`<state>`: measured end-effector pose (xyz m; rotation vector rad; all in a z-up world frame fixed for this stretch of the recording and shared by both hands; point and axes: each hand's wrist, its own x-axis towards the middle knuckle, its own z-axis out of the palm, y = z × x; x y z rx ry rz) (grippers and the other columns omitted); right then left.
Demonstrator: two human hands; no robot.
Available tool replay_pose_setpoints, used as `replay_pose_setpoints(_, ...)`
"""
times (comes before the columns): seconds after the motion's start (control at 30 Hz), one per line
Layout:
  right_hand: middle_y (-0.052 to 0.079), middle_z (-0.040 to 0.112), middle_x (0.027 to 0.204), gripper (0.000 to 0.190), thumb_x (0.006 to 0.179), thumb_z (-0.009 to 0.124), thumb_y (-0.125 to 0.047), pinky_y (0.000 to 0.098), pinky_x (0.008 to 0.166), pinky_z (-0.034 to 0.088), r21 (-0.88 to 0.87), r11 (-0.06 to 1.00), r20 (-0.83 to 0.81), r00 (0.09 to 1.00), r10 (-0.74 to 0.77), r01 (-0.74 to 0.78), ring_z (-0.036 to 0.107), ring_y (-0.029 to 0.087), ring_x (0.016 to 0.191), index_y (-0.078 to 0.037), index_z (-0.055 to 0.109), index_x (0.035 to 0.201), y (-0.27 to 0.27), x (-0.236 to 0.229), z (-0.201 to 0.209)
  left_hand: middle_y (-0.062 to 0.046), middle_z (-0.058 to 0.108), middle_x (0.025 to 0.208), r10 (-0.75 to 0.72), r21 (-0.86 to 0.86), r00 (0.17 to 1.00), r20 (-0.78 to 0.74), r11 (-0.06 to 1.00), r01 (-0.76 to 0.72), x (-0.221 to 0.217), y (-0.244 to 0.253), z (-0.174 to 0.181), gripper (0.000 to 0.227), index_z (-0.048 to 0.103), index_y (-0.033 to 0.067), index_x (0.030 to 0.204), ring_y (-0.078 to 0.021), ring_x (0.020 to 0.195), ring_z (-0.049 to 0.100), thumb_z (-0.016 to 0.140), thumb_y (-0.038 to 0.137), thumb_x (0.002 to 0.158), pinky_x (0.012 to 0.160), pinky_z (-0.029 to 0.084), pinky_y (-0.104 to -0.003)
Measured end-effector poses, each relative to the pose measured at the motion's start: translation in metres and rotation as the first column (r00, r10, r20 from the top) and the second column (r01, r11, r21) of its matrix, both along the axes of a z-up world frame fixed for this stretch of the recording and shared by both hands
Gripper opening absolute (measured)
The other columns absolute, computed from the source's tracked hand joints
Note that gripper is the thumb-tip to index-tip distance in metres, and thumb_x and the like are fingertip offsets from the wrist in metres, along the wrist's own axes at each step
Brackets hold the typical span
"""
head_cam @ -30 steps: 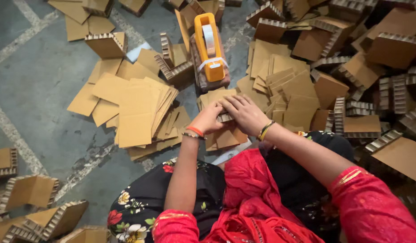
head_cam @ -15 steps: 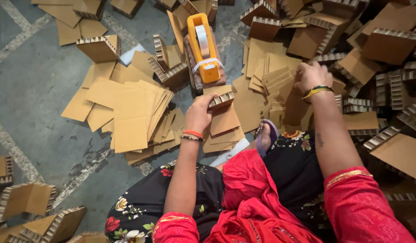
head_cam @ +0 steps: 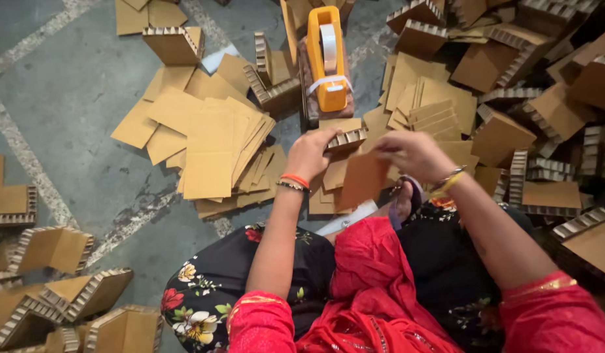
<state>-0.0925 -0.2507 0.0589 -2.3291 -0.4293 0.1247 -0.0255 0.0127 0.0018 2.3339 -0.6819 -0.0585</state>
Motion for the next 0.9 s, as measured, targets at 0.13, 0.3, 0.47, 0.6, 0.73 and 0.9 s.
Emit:
replay_pose_setpoints(0.13, 0.012, 0.063, 0.109, 0.028, 0.092, 0.067, -0.011, 0.0413, 0.093, 0.050, -0.193, 0.981, 0.252, 0.964, 0.082, -0.033, 0.059, 0.034, 0.105, -0.009, 0.061, 0.119, 0.036, -0.002, -0.020, -0.007, 0.075, 0.112, -0.045, 0.004, 0.998, 0.051, 0.999, 0.045, 0.000, 0.003, -0.005, 0.051, 0.069, 0.0220, 0.123, -0.0301, 0.106, 0.068, 0.071, 0.005, 0.076, 0.095, 0.053, -0.043)
replay_pose_setpoints(0.3, 0.014, 0.058, 0.103, 0.052, 0.072, 0.079, -0.027, 0.0461, 0.089, 0.043, -0.313, 0.936, 0.242, 0.940, 0.241, -0.159, 0.053, 0.037, 0.102, -0.009, 0.062, 0.117, 0.058, -0.006, -0.005, -0.008, 0.074, 0.110, -0.052, 0.002, 0.996, 0.075, 0.999, 0.052, 0.001, 0.003, -0.001, 0.052, 0.069, 0.0213, 0.125, -0.0314, 0.105, 0.068, 0.070, 0.004, 0.076, 0.095, 0.053, -0.043)
replay_pose_setpoints(0.47, 0.013, 0.057, 0.105, 0.053, 0.070, 0.085, -0.033, 0.0447, 0.096, 0.045, -0.206, 0.976, 0.250, 0.968, -0.018, 0.071, 0.053, 0.035, 0.107, -0.010, 0.062, 0.111, 0.059, -0.003, -0.010, -0.009, 0.073, 0.113, -0.071, 0.065, 0.997, -0.029, 0.995, 0.073, 0.003, 0.004, -0.002, 0.056, 0.068, 0.0210, 0.128, -0.0322, 0.106, 0.067, 0.068, 0.001, 0.076, 0.092, 0.054, -0.044)
replay_pose_setpoints(0.6, 0.011, 0.059, 0.110, 0.052, 0.070, 0.086, -0.041, 0.0484, 0.099, 0.043, -0.213, 0.975, 0.463, 0.885, 0.044, 0.063, 0.053, 0.035, 0.110, -0.010, 0.062, 0.103, 0.057, 0.017, -0.034, -0.009, 0.072, 0.124, -0.163, 0.058, 0.985, -0.051, 0.985, 0.166, 0.007, 0.007, -0.007, 0.060, 0.067, 0.0228, 0.131, -0.0321, 0.114, 0.066, 0.067, -0.002, 0.077, 0.094, 0.054, -0.043)
replay_pose_setpoints(0.73, 0.005, 0.059, 0.113, 0.046, 0.074, 0.084, -0.037, 0.0479, 0.101, 0.044, -0.241, 0.968, 0.629, 0.770, 0.106, 0.064, 0.054, 0.030, 0.112, -0.012, 0.067, 0.109, 0.060, 0.026, -0.066, -0.014, 0.066, 0.126, -0.326, -0.100, 0.936, -0.131, 0.944, 0.314, 0.019, 0.014, -0.007, 0.070, 0.058, 0.0147, 0.133, -0.0351, 0.116, 0.062, 0.077, 0.003, 0.067, 0.095, 0.053, -0.042)
replay_pose_setpoints(0.9, 0.008, 0.051, 0.114, 0.035, 0.075, 0.085, -0.035, 0.0506, 0.097, 0.043, -0.133, 0.982, 0.789, 0.614, 0.024, 0.134, 0.049, 0.033, 0.114, -0.016, 0.064, 0.096, 0.072, 0.024, -0.092, -0.016, 0.065, 0.122, -0.353, -0.177, 0.913, -0.203, 0.930, 0.321, 0.020, 0.017, -0.005, 0.071, 0.056, 0.0124, 0.133, -0.0352, 0.111, 0.064, 0.078, 0.004, 0.067, 0.094, 0.054, -0.040)
